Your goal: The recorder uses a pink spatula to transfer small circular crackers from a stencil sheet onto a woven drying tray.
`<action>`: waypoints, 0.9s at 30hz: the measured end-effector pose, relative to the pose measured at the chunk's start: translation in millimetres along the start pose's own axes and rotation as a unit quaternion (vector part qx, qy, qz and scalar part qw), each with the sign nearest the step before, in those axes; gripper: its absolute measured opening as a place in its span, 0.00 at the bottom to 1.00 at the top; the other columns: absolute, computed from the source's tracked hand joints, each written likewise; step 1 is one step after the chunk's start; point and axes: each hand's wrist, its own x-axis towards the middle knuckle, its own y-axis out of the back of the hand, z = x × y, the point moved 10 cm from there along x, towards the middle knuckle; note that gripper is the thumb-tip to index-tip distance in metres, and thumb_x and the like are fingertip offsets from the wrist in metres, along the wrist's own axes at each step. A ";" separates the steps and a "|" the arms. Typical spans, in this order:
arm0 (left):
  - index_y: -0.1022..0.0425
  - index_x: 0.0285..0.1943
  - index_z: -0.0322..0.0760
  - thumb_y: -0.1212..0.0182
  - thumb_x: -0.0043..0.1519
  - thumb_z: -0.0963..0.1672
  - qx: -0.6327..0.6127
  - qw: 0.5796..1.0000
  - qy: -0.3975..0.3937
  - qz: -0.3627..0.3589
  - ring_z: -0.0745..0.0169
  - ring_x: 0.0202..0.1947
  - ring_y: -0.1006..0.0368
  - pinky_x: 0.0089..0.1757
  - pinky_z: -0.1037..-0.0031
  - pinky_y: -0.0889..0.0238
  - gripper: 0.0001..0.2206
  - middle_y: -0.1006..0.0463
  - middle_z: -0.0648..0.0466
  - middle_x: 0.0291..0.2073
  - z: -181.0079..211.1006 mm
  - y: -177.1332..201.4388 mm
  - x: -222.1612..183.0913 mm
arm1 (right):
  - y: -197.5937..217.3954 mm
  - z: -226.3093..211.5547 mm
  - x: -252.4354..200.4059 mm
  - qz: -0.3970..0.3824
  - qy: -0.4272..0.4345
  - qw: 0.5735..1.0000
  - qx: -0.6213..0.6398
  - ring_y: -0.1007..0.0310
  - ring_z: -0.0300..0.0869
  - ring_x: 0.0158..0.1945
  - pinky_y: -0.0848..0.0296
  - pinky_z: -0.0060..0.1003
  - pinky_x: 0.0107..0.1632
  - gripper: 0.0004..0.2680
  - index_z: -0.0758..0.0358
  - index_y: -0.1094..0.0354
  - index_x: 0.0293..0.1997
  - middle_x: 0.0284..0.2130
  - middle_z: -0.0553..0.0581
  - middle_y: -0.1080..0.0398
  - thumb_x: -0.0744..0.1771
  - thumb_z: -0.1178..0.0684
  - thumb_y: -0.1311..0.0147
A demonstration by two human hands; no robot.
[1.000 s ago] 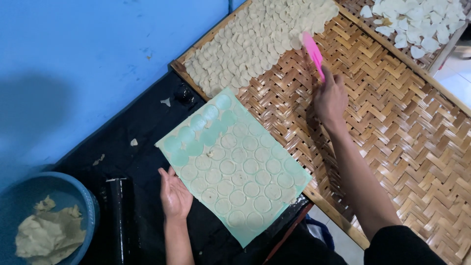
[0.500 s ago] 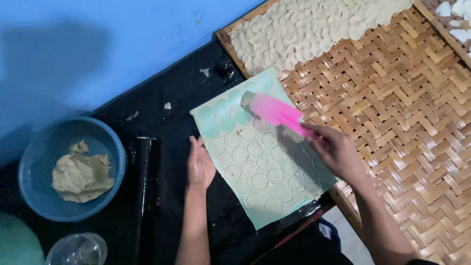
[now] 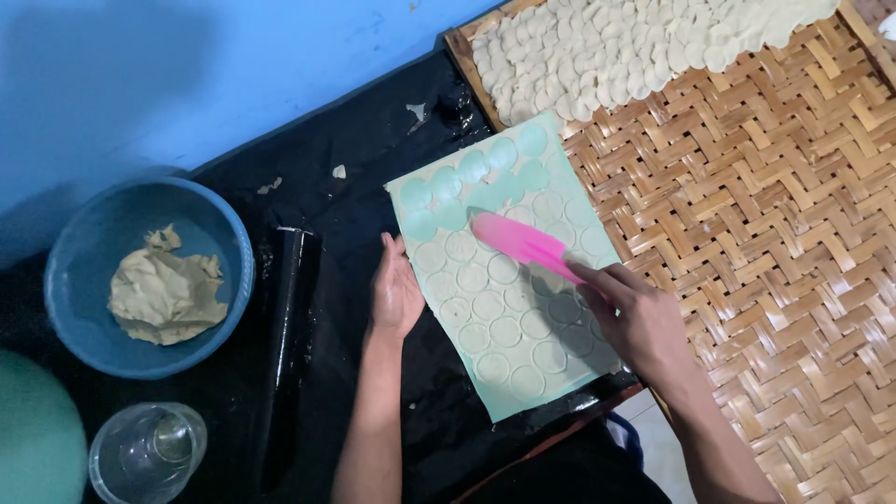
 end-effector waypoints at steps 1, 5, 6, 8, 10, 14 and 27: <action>0.41 0.73 0.28 0.63 0.73 0.57 0.000 1.000 -0.001 -0.001 0.51 0.67 0.35 0.65 0.60 0.43 0.32 0.31 0.42 0.67 -1.0 1.7 1.1 | -3.3 2.2 1.6 0.001 0.001 1.000 0.000 0.26 0.47 0.26 0.27 0.42 0.31 0.13 0.45 0.25 0.56 0.32 0.53 0.25 0.66 0.52 0.42; 0.41 0.73 0.28 0.63 0.73 0.57 0.000 1.000 -0.001 0.005 0.51 0.67 0.35 0.65 0.60 0.43 0.32 0.31 0.42 0.67 -3.3 6.4 1.4 | -8.8 2.8 7.1 0.020 0.023 0.999 -0.031 0.25 0.48 0.27 0.27 0.42 0.29 0.12 0.45 0.25 0.56 0.33 0.51 0.25 0.66 0.52 0.42; 0.41 0.73 0.28 0.63 0.73 0.57 0.001 1.000 0.000 0.008 0.51 0.67 0.35 0.65 0.60 0.43 0.32 0.31 0.42 0.67 -3.2 6.7 2.0 | -9.2 3.1 9.2 0.023 0.023 0.999 -0.040 0.24 0.48 0.27 0.28 0.43 0.29 0.12 0.45 0.25 0.57 0.33 0.51 0.25 0.67 0.52 0.42; 0.41 0.73 0.28 0.63 0.72 0.57 0.004 1.000 0.002 0.008 0.51 0.67 0.35 0.65 0.60 0.43 0.32 0.31 0.42 0.67 -2.3 3.4 0.3 | -10.8 3.6 10.0 0.031 0.024 0.999 -0.035 0.25 0.48 0.28 0.28 0.43 0.29 0.12 0.45 0.25 0.57 0.33 0.51 0.25 0.67 0.52 0.42; 0.41 0.73 0.28 0.63 0.72 0.57 0.008 1.000 0.001 0.007 0.51 0.67 0.35 0.65 0.60 0.43 0.32 0.31 0.42 0.67 -1.0 1.3 0.7 | -10.1 2.1 11.4 0.040 0.026 0.998 -0.030 0.25 0.48 0.28 0.28 0.43 0.29 0.12 0.46 0.25 0.57 0.33 0.52 0.25 0.67 0.52 0.42; 0.42 0.74 0.28 0.63 0.72 0.58 0.020 1.000 0.003 0.019 0.50 0.67 0.35 0.65 0.60 0.43 0.33 0.32 0.41 0.67 1.8 0.6 -0.8 | -2.4 1.3 10.3 0.049 -0.007 0.999 0.009 0.28 0.47 0.25 0.30 0.42 0.30 0.12 0.50 0.26 0.59 0.31 0.55 0.27 0.68 0.53 0.42; 0.41 0.73 0.27 0.63 0.73 0.57 0.010 1.000 -0.014 0.007 0.51 0.67 0.34 0.65 0.61 0.43 0.31 0.31 0.42 0.67 1.0 4.3 0.0 | -3.2 -1.3 -6.8 -0.044 -0.052 0.997 0.028 0.30 0.47 0.21 0.31 0.43 0.29 0.14 0.52 0.25 0.57 0.23 0.58 0.31 0.65 0.52 0.42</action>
